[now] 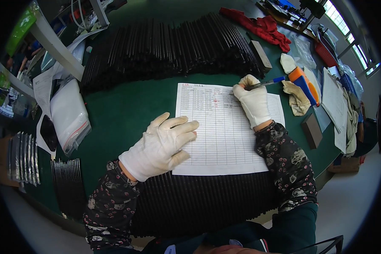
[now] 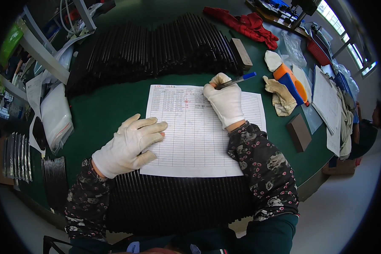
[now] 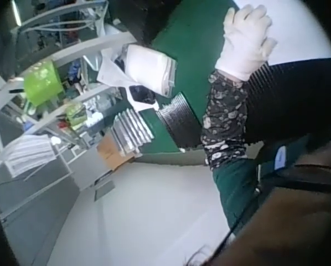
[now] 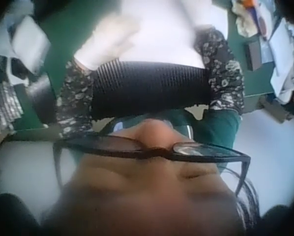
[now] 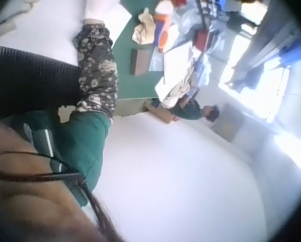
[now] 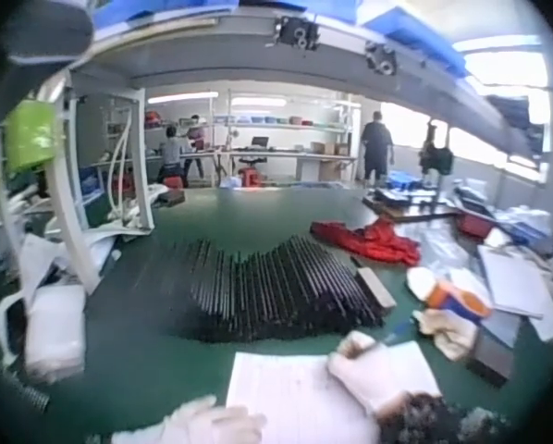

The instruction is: The person is checking a collection of black components on a workbench and filling out a production record sheet using a pen.

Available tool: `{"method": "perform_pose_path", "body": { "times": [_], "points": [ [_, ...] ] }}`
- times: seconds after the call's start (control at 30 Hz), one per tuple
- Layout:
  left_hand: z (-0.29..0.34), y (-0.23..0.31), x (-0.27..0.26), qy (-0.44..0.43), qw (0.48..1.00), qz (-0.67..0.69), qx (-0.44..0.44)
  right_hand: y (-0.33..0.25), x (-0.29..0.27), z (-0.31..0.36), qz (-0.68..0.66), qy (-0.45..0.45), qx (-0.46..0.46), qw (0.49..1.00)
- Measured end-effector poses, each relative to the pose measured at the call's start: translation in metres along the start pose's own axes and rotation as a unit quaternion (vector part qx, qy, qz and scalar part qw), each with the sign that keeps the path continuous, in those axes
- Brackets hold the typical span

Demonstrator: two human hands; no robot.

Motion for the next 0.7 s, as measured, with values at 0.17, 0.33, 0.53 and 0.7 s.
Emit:
{"method": "perform_pose_path", "body": {
  "times": [0.17,0.33,0.53,0.7],
  "points": [
    [-0.001,-0.001,0.000,-0.003,1.000,0.000,-0.001,0.006,-0.001,-0.003,0.000,0.007,0.007,1.000],
    [0.002,0.000,0.000,0.002,1.000,-0.007,0.000,-0.002,-0.003,0.000,-0.030,0.018,0.013,0.999],
    [0.004,-0.003,0.004,0.008,1.000,-0.010,0.007,0.001,-0.010,-0.002,-0.132,-0.016,0.128,0.983],
    [0.003,-0.003,0.001,0.000,1.000,0.007,0.009,0.008,-0.020,-0.001,-0.235,-0.044,0.145,0.960]
  ]
}}
Point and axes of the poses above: each hand's wrist, its own z-axis away from the middle knuckle, its own x-axis out of the palm, y = z × x, the point moved 7 cm from there along -z, towards the middle knuckle, and after that the axes turned 5 degrees about -y, right-handed, at the moved point
